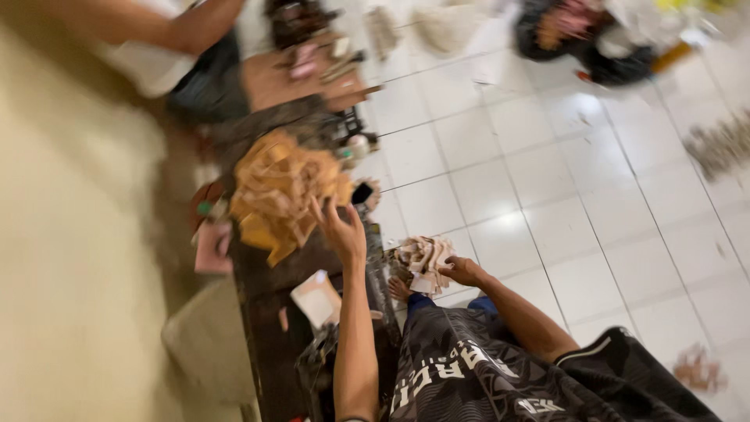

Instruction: The person sorts and stacks light-colored and tan shoe parts on the floor, then moves to a sewing machine to stitch the parts together. They handle the materials by hand and use the sewing machine to join the pieces.

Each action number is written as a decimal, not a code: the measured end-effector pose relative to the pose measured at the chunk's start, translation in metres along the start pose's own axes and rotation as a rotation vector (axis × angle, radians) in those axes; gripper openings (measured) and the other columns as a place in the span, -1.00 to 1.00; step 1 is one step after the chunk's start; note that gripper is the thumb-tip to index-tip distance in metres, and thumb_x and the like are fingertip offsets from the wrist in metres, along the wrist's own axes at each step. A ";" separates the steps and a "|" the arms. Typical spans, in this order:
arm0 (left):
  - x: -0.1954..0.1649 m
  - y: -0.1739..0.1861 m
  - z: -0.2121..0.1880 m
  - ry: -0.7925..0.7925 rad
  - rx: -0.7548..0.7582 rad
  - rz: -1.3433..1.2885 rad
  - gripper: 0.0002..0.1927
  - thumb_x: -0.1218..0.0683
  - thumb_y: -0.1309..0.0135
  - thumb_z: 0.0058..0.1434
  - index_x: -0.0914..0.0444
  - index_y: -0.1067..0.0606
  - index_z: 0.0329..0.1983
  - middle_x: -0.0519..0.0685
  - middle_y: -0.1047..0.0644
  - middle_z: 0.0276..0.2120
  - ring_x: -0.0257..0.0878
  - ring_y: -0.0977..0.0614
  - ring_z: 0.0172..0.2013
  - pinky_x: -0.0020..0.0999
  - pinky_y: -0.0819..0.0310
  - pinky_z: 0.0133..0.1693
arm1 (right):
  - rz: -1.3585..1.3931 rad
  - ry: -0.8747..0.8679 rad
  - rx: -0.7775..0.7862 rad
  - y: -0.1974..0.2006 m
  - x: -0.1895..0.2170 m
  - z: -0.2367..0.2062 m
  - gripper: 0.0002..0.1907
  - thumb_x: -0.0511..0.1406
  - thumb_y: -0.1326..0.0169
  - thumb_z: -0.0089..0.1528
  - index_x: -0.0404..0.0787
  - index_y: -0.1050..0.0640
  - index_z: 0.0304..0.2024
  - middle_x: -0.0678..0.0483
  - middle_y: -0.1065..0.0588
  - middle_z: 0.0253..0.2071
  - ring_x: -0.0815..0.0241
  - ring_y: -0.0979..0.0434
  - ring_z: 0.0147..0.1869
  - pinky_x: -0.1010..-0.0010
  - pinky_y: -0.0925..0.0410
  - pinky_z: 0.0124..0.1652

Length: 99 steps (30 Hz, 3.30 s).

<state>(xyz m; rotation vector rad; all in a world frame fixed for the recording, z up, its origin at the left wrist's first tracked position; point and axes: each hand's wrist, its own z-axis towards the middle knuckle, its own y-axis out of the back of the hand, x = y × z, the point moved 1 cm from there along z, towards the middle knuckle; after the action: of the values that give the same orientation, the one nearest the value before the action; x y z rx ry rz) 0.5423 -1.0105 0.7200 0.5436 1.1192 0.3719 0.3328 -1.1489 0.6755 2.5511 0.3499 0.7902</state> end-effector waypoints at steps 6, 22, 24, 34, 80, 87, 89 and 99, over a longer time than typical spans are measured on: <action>-0.029 -0.039 -0.162 -0.027 0.544 -0.085 -0.69 0.04 -0.14 0.31 0.21 -0.58 0.09 0.17 -0.28 0.43 0.13 -0.34 0.39 0.01 -0.31 0.30 | 0.252 -0.030 -0.296 0.026 -0.135 -0.052 -0.35 0.06 -0.10 0.24 -0.18 -0.51 0.23 -0.16 -0.63 0.02 -0.06 -0.64 0.10 0.20 -0.45 0.10; -0.326 -0.133 -0.511 0.660 1.840 -1.073 -0.85 0.15 0.00 0.33 0.20 -0.30 -0.35 -0.05 -0.40 -0.31 -0.16 -0.54 -0.05 0.01 -0.50 0.13 | 2.442 0.801 -0.817 -0.037 -0.453 -0.342 -0.30 0.32 0.22 0.33 -0.09 -0.23 -0.52 0.15 -0.17 -0.47 0.18 -0.23 -0.29 0.35 -0.25 -0.17; -0.355 -0.123 -0.548 0.732 1.932 -1.075 -0.84 0.16 0.02 0.32 0.19 -0.28 -0.36 -0.07 -0.36 -0.33 -0.17 -0.52 -0.05 -0.02 -0.47 0.16 | 2.448 0.857 -0.925 -0.044 -0.468 -0.374 -0.30 0.32 0.24 0.33 -0.08 -0.20 -0.52 0.15 -0.13 -0.47 0.19 -0.19 -0.29 0.36 -0.23 -0.17; -0.420 -0.136 -0.658 0.761 2.231 -1.083 -0.77 0.34 0.02 0.18 0.20 -0.23 -0.24 -0.05 -0.32 -0.26 -0.21 -0.44 -0.12 -0.19 -0.43 0.08 | 2.349 1.071 -1.283 -0.056 -0.532 -0.455 -0.30 0.32 0.28 0.38 -0.03 -0.07 -0.52 0.19 -0.03 -0.46 0.22 -0.10 -0.32 0.38 -0.18 -0.20; -0.634 -0.358 -1.018 -1.865 1.762 0.324 0.04 0.03 -0.25 0.12 0.04 0.09 0.56 0.21 0.09 0.52 0.20 0.10 0.49 0.43 0.19 0.33 | 2.349 0.142 -1.426 0.025 -0.987 -0.540 -0.64 -0.23 -0.04 0.39 -0.43 -0.61 -0.01 -0.11 -0.64 -0.15 0.11 -0.68 -0.09 0.28 -0.55 -0.03; -0.613 -0.421 -1.081 -1.857 1.886 0.163 0.03 0.12 -0.22 0.11 0.05 0.05 0.58 0.26 -0.08 0.48 0.22 -0.10 0.46 0.27 -0.01 0.34 | 2.271 -0.199 -1.504 -0.011 -1.067 -0.508 -0.63 -0.19 -0.02 0.37 -0.42 -0.60 -0.06 -0.08 -0.64 -0.19 0.13 -0.70 -0.14 0.30 -0.61 -0.09; -0.602 -0.455 -1.107 -1.764 2.007 0.010 -0.02 0.13 -0.20 0.16 0.06 0.03 0.59 0.28 -0.17 0.44 0.24 -0.19 0.43 0.21 -0.07 0.35 | 2.224 -0.278 -1.544 -0.020 -1.096 -0.498 -0.61 -0.16 -0.01 0.37 -0.40 -0.60 -0.05 -0.05 -0.64 -0.17 0.16 -0.71 -0.09 0.33 -0.61 -0.07; -0.452 -0.695 -1.239 -2.024 1.978 0.516 -0.20 0.04 -0.12 0.22 0.24 -0.10 0.49 0.23 -0.43 0.21 0.17 -0.52 0.14 0.16 -0.38 0.14 | 1.947 -0.803 -1.273 -0.071 -1.264 -0.328 -0.30 -0.02 -0.24 0.19 -0.28 -0.43 0.24 -0.01 -0.55 0.06 0.12 -0.62 0.06 0.22 -0.53 0.01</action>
<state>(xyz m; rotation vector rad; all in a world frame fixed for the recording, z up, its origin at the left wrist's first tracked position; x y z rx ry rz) -0.7662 -1.5424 0.2423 2.1332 -1.1170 -0.9923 -0.8827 -1.4330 0.2864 0.9905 -2.2121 0.1010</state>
